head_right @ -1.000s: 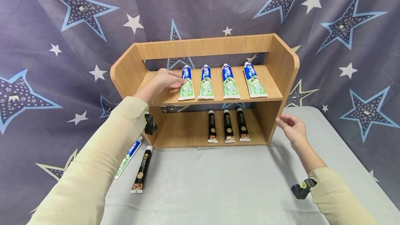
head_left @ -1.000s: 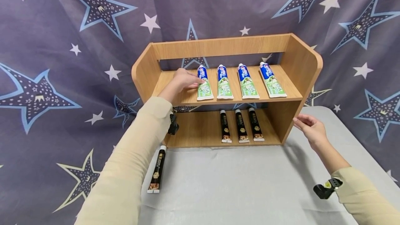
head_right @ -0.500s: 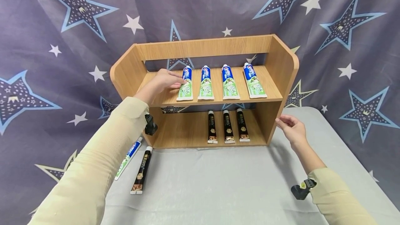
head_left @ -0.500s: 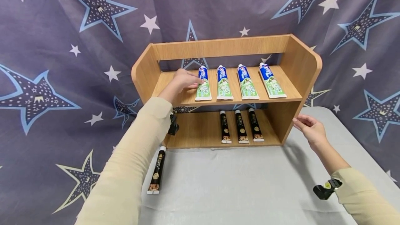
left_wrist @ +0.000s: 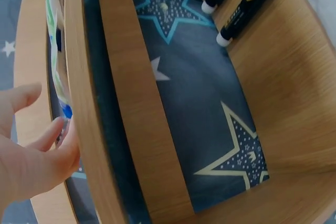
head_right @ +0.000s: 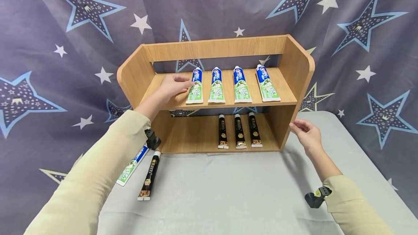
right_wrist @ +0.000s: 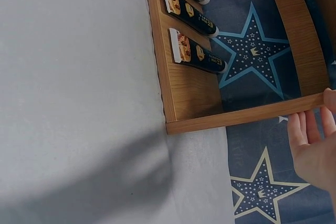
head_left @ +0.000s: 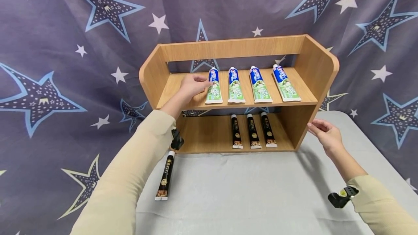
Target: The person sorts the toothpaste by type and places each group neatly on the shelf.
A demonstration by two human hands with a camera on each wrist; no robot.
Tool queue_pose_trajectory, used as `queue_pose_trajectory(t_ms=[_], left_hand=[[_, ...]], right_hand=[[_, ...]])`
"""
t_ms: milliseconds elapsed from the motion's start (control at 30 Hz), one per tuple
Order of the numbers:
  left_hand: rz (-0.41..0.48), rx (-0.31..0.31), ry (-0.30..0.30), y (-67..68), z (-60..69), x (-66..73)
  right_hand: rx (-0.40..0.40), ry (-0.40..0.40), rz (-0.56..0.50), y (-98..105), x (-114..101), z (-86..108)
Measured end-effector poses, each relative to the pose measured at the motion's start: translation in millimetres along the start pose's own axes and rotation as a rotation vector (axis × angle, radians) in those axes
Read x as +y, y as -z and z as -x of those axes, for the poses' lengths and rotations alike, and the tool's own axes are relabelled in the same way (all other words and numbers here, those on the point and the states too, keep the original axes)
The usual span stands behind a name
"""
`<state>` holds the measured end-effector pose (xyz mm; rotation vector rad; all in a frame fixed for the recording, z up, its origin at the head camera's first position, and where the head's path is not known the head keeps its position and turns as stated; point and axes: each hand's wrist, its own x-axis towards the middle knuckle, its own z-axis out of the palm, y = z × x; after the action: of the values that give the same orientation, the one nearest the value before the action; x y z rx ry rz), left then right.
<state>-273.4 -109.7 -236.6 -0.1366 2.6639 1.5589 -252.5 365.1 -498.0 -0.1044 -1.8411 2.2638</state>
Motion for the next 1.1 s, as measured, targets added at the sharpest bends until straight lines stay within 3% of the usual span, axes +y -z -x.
queue_pose_trajectory(t_ms=[167, 433, 700, 833, 900, 1000, 1100], left_hand=[[0.01, 0.038, -0.109, 2.6, 14.9, -9.2], [-0.033, 0.045, -0.296, 13.3, 52.3, -25.4], [-0.019, 0.051, -0.465, 11.5, 82.7, -52.4], [-0.057, 0.086, -0.569, 5.6, 97.9, -72.7], [-0.094, 0.123, -0.618, 2.8, 104.5, -83.3], [-0.144, 0.17, -0.659, -0.7, 112.5, -98.8], [-0.181, 0.185, -0.651, -3.0, 118.5, -114.7]], right_hand=[[-0.032, -0.029, -0.005, -64.4, -92.6, 71.3], [-0.04, -0.032, -0.002, -63.2, -94.8, 73.6], [-0.037, -0.05, -0.022, -61.2, -93.1, 72.7], [-0.037, -0.036, 0.009, -49.8, -76.8, 59.4], [-0.027, -0.026, -0.022, -36.2, -57.2, 44.7], [-0.03, -0.027, -0.027, -25.7, -43.6, 33.5], [-0.026, -0.035, -0.012, -34.9, -53.4, 41.6]])
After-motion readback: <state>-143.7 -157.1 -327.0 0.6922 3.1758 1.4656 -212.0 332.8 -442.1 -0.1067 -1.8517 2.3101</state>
